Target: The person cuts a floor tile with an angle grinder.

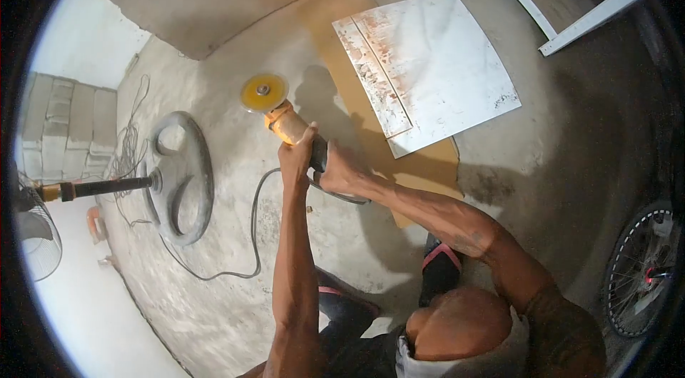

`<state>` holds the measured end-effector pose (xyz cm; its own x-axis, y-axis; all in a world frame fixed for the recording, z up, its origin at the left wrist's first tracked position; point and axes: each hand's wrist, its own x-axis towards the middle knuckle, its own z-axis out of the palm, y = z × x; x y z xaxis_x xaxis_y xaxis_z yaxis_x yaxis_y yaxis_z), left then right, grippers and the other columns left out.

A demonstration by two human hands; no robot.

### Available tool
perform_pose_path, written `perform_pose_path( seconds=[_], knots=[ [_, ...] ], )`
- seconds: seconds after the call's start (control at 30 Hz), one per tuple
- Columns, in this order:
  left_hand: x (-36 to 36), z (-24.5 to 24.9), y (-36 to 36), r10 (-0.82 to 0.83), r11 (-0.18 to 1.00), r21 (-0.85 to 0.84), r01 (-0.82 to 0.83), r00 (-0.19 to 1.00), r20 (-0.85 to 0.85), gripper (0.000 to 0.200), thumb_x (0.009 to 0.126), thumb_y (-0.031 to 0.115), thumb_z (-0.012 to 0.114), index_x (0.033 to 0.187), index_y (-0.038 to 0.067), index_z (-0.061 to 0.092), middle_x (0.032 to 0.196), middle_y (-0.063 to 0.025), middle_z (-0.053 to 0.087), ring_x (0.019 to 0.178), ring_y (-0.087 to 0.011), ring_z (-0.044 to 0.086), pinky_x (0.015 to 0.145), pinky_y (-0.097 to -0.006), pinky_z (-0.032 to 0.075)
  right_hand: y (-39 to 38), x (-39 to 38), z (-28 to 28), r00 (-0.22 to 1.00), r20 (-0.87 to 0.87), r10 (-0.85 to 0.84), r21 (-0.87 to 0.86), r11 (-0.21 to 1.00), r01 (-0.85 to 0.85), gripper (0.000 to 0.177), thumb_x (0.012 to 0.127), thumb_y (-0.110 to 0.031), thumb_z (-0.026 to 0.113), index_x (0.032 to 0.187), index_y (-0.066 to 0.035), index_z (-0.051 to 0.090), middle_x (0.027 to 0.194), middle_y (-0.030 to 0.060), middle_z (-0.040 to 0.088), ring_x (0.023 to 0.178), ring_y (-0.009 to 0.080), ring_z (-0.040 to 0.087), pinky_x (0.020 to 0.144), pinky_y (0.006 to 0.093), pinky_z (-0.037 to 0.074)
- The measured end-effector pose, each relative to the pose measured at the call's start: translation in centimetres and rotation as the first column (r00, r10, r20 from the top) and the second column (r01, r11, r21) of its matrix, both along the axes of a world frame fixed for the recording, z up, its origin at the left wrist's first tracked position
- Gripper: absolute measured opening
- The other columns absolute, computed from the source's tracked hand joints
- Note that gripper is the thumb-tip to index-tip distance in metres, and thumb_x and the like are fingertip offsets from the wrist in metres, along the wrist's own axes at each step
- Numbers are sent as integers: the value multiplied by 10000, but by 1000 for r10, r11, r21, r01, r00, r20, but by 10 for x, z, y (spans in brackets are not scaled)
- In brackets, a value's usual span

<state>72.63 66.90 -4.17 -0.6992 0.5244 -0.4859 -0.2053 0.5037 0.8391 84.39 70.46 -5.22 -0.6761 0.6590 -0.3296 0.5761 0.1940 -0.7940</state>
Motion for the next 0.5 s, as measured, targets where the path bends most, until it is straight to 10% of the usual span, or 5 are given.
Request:
perform_pose_path(
  seconds=[0.13,0.5],
  knots=[
    [-13,-28,11,-79,993,-97,61,978,-195,464,726,391,807,862,-30,667,780,-80,659,622,-136,608,541,-275,468,5,-15,-26,997,-76,18,59,998,-13,448,745,-179,700,1048,84,503,899,299,640,853,445,650,733,483,527],
    [-55,-74,8,14,994,-99,-42,963,-270,581,684,370,782,1016,-92,662,900,-144,691,782,-200,663,703,-315,513,3,-34,-15,996,56,72,132,988,-79,550,775,-282,718,1086,101,477,908,297,643,849,454,647,758,497,526]
  ],
)
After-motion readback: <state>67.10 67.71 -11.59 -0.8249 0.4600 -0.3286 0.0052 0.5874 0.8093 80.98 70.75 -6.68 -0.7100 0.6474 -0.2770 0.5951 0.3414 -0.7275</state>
